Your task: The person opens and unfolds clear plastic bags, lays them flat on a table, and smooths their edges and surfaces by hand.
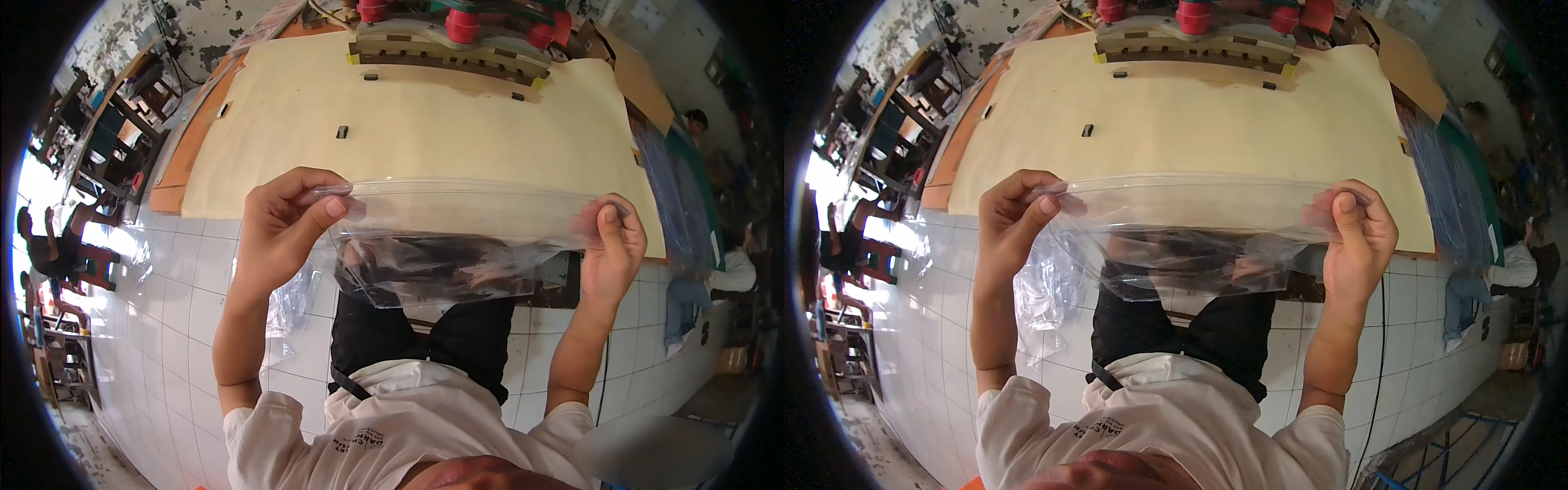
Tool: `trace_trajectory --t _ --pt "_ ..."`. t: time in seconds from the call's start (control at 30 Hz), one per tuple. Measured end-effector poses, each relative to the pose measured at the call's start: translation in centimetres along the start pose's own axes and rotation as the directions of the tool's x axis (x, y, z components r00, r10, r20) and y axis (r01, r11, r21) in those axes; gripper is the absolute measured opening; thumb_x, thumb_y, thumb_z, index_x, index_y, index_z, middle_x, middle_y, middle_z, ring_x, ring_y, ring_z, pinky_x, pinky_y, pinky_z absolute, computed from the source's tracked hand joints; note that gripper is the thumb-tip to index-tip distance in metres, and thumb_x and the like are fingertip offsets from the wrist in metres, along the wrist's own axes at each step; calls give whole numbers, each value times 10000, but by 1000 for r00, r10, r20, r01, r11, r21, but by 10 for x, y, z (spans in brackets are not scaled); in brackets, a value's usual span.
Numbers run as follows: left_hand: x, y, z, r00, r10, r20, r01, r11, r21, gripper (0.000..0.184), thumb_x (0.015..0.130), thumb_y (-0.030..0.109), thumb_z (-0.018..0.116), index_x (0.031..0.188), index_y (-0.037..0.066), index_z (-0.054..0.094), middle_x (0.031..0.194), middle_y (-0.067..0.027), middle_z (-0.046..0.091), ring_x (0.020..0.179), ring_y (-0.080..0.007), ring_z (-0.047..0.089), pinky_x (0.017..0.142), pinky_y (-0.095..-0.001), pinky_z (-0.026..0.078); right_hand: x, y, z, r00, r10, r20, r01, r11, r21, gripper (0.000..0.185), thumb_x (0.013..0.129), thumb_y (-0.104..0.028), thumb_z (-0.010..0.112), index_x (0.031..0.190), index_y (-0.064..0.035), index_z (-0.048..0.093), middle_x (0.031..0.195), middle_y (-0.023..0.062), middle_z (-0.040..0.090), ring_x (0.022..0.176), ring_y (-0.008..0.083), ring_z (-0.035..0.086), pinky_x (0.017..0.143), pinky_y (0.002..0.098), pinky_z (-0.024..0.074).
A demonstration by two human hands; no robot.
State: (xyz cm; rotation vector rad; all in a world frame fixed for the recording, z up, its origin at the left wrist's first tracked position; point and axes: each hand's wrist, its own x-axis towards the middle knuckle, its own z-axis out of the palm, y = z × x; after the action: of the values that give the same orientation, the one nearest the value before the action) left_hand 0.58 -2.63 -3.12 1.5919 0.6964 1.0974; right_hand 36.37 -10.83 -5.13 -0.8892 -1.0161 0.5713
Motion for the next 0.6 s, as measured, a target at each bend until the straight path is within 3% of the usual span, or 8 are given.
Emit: trace_trajectory --t 0.13,0.47,0.53,0.57,0.6 --pt "-2 0 4 997 28 -73 -20 993 116 199 961 35 645 1100 -103 614 935 -124 705 927 -163 693 818 -261 530 0 -1 2 999 40 6 -40 999 10 175 960 -109 654 1032 50 653 883 78 672 786 141 658 699 305 597" --pt "-3 -12 0 990 74 -122 -52 982 179 193 963 113 657 1026 -68 635 903 -87 692 861 -123 655 743 -253 499 1 7 9 997 70 40 -70 997 -17 178 975 -129 643 1026 40 656 906 73 670 796 145 666 712 315 606" --pt "-2 -6 -2 992 96 -79 -50 888 457 226 905 146 703 996 -53 647 912 -119 703 825 -188 684 745 -292 505 0 4 16 996 73 54 -71 996 -48 185 972 -142 644 1019 37 649 876 68 661 779 136 639 692 302 582" --pt "0 -1 1 993 95 -72 -52 889 454 226 905 146 703 996 -53 647 912 -119 703 825 -188 684 745 -292 505 -1 4 19 996 63 66 -57 995 -82 196 971 -146 646 1006 46 650 878 85 675 764 146 660 698 307 586" --pt "2 6 7 978 210 -19 -150 755 638 231 872 151 715 985 -42 658 914 -139 704 809 -238 685 741 -317 510 -2 2 24 996 64 58 -59 995 -85 196 971 -146 646 1006 46 650 878 85 675 764 146 660 698 307 586"
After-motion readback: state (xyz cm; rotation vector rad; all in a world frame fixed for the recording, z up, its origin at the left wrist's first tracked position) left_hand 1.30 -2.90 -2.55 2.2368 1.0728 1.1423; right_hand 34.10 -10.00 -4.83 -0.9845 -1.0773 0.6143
